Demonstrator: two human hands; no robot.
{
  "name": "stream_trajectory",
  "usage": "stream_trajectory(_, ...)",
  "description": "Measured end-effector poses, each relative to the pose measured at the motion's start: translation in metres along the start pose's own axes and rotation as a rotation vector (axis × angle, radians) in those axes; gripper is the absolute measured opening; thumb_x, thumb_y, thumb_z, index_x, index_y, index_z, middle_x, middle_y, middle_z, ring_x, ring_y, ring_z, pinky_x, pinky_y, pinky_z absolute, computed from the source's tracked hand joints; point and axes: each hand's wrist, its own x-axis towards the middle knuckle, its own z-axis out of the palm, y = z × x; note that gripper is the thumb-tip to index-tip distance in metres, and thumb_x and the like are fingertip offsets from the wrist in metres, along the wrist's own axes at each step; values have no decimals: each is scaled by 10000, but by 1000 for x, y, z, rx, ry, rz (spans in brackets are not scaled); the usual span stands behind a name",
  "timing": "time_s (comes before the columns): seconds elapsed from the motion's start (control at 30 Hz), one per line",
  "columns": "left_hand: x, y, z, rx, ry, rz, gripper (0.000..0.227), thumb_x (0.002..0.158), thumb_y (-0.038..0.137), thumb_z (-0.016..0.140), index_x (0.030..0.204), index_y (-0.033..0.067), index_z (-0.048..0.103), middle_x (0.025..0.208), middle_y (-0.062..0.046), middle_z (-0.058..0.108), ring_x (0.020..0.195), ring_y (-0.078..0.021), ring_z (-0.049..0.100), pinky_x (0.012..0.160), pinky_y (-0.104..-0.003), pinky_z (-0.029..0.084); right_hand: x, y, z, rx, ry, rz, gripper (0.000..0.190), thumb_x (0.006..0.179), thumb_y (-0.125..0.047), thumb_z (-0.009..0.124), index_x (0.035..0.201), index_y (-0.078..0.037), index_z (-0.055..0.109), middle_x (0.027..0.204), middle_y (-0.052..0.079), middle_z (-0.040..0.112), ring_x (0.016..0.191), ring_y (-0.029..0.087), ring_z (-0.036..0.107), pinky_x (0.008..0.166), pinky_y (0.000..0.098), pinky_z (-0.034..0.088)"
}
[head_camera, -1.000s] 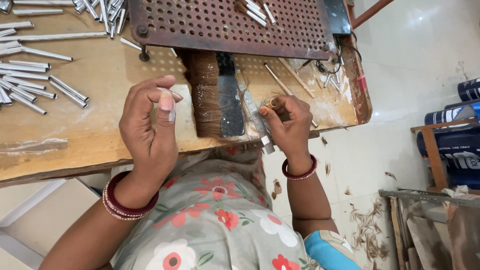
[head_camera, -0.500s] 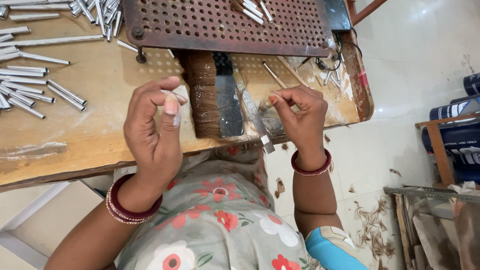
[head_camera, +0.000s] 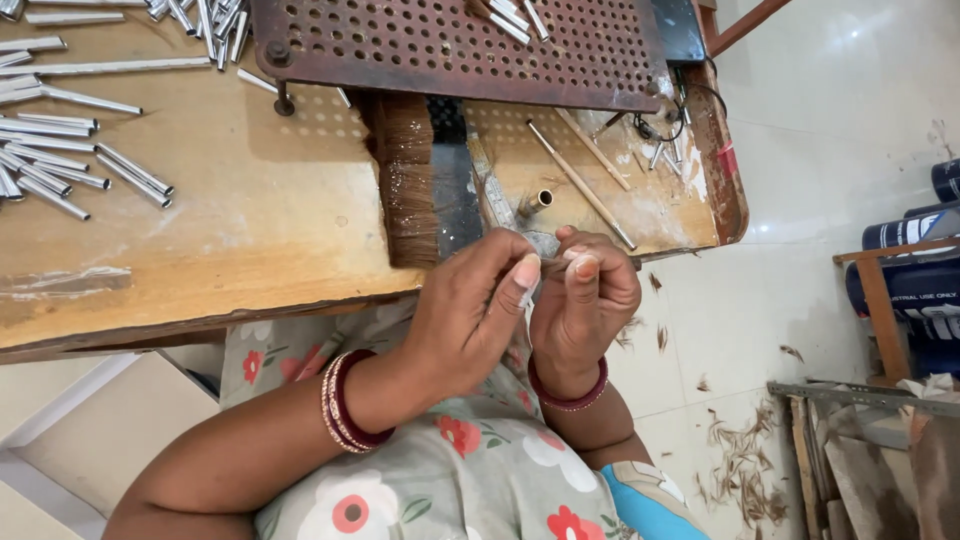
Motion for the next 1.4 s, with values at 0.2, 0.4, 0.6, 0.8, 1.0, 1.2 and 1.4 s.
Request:
stream_trajectory(0.2, -4, -1, 8, -11, -9, -23, 206, 1112, 173, 521, 979, 23, 569, 746, -119, 536, 619, -248, 557, 597, -353, 442, 2, -13, 9, -40, -84, -26, 254, 1055, -268, 730, 1049, -26, 654, 940, 57, 656, 890, 142, 606, 1116, 413, 494)
stream_trajectory(0.4, -2, 4, 3, 61, 6, 66, 197, 1095, 158, 525, 950, 31, 568, 722, -118, 563, 611, -267, 613, 565, -372, 454, 6, -18, -10, -247, -284, 23, 434, 927, -342, 813, 1137, 7, 662, 1029, 103, 689, 865, 140, 656, 789, 234, 531)
stream_trajectory(0.6, -10, -1, -5, 106, 35, 92, 227, 1115, 158, 505, 937, 24, 549, 754, -149, 537, 662, -334, 588, 592, -397, 432, -9, -7, 13, -515, -218, -224, 243, 1025, -223, 763, 1004, -10, 648, 982, 109, 666, 811, 162, 643, 716, 250, 516)
stream_trajectory(0.8, 21, -10, -77, 623, -103, 245, 97, 1001, 161, 582, 987, 69, 556, 820, -142, 623, 738, -381, 650, 608, -484, 489, -8, 5, 22, -440, -159, -337, 247, 1120, -240, 628, 1047, -26, 529, 1017, 94, 550, 754, 164, 583, 697, 271, 514)
stream_trajectory(1.0, 85, -43, -202, 1352, 53, 55, 62, 892, 91, 679, 916, 95, 736, 919, -151, 663, 874, -368, 660, 694, -495, 528, 7, 7, 11, -331, -74, -334, 311, 1114, -271, 640, 1023, -8, 500, 1007, 95, 526, 673, 149, 543, 643, 269, 497)
stream_trajectory(1.2, 95, -69, -206, 1355, 0, 259, 78, 762, 109, 775, 839, 116, 767, 1018, -131, 625, 1049, -335, 627, 879, -510, 467, 13, 12, 11, -343, -78, -338, 360, 1090, -318, 672, 1020, -9, 502, 1008, 91, 522, 685, 153, 544, 636, 271, 496)
stream_trajectory(1.4, 67, -34, -188, 1534, 28, 157, 276, 768, 19, 719, 1043, 4, 701, 1050, -152, 605, 994, -327, 616, 859, -473, 468, 9, 3, 14, -374, -77, -330, 366, 1083, -336, 684, 1026, -13, 522, 1003, 85, 532, 712, 142, 548, 658, 263, 499)
